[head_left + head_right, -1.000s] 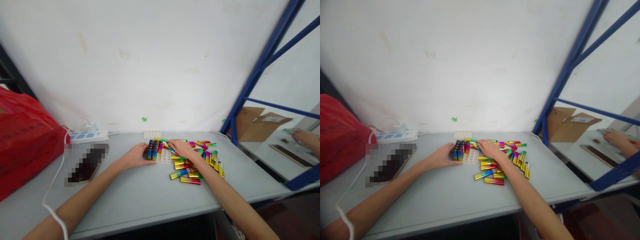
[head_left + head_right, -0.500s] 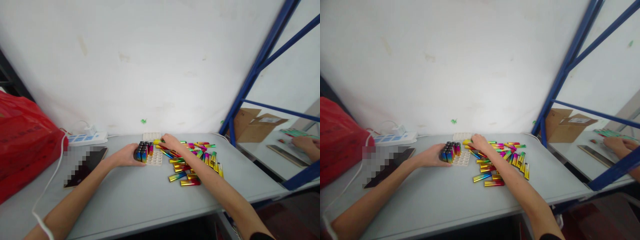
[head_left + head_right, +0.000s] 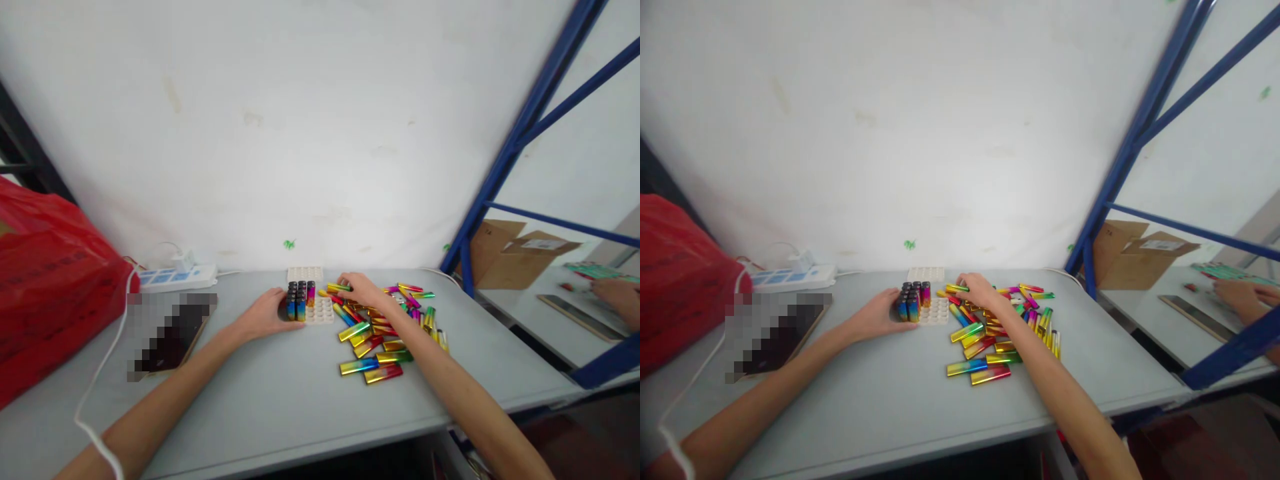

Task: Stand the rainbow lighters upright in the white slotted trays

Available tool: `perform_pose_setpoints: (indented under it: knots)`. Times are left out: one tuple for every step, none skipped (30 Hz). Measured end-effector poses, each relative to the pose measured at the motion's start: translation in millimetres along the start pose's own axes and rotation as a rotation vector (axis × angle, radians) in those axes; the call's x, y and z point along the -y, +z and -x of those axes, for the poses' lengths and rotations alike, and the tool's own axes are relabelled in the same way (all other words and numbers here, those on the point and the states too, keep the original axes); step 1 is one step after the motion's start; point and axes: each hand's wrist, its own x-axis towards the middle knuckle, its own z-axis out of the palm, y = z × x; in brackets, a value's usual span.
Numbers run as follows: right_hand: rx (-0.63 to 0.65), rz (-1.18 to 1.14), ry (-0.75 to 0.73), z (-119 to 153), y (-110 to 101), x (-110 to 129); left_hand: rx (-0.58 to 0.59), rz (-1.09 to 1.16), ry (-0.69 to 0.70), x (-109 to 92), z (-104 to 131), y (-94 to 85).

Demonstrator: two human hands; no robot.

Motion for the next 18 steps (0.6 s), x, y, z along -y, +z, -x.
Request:
perform_pose_setpoints:
  knots:
    - [-0.029, -0.007, 0.002, 3, 0, -2, -0.021, -0.014, -0.014, -2, 0, 1.9]
    - [-0.053, -0.008, 0.006, 5, 0, -3, -0.038, -0.026, -0.026, -4, 0, 3.6]
    - [-0.075, -0.008, 0.012, 6, 0, -3, -0.046, -0.039, -0.031, -4, -1, 4.9]
    - [-0.090, -0.010, 0.023, 8, 0, -3, -0.045, -0.049, -0.027, -4, -1, 5.9]
    - [-0.098, -0.015, 0.034, 9, 0, -3, -0.045, -0.058, -0.023, -4, -1, 6.7]
    - [-0.100, -0.025, 0.044, 11, 0, -3, -0.044, -0.066, -0.020, -3, -1, 7.2]
    - [-0.098, -0.039, 0.053, 12, -1, -2, -0.045, -0.071, -0.018, -2, -1, 7.5]
    - [-0.097, -0.055, 0.057, 14, -1, -1, -0.044, -0.072, -0.016, 0, -1, 7.6]
    - [-0.096, -0.068, 0.058, 15, -2, 0, -0.043, -0.069, -0.014, 1, -2, 7.6]
    - [-0.099, -0.077, 0.054, 16, -2, 1, -0.042, -0.064, -0.013, 1, -2, 7.5]
    - [-0.107, -0.082, 0.045, 17, -3, 2, -0.042, -0.058, -0.013, 1, -2, 7.3]
    - [-0.114, -0.084, 0.031, 17, -3, 4, -0.041, -0.052, -0.013, 2, -2, 7.1]
    - [-0.122, -0.084, 0.015, 18, -4, 5, -0.044, -0.047, -0.012, 1, -2, 7.0]
    - [-0.136, -0.084, 0.001, 18, -4, 6, -0.049, -0.042, -0.010, 1, -2, 6.8]
    - [-0.157, -0.086, -0.008, 19, -4, 8, -0.053, -0.038, -0.008, 1, -1, 6.7]
    - [-0.189, -0.095, -0.010, 19, -4, 9, -0.054, -0.034, -0.007, 0, -1, 6.6]
    - [-0.231, -0.118, -0.002, 19, -3, 10, -0.054, -0.033, -0.007, 0, -1, 6.5]
    - [-0.275, -0.157, 0.010, 18, -2, 11, -0.049, -0.033, -0.009, 0, -1, 6.3]
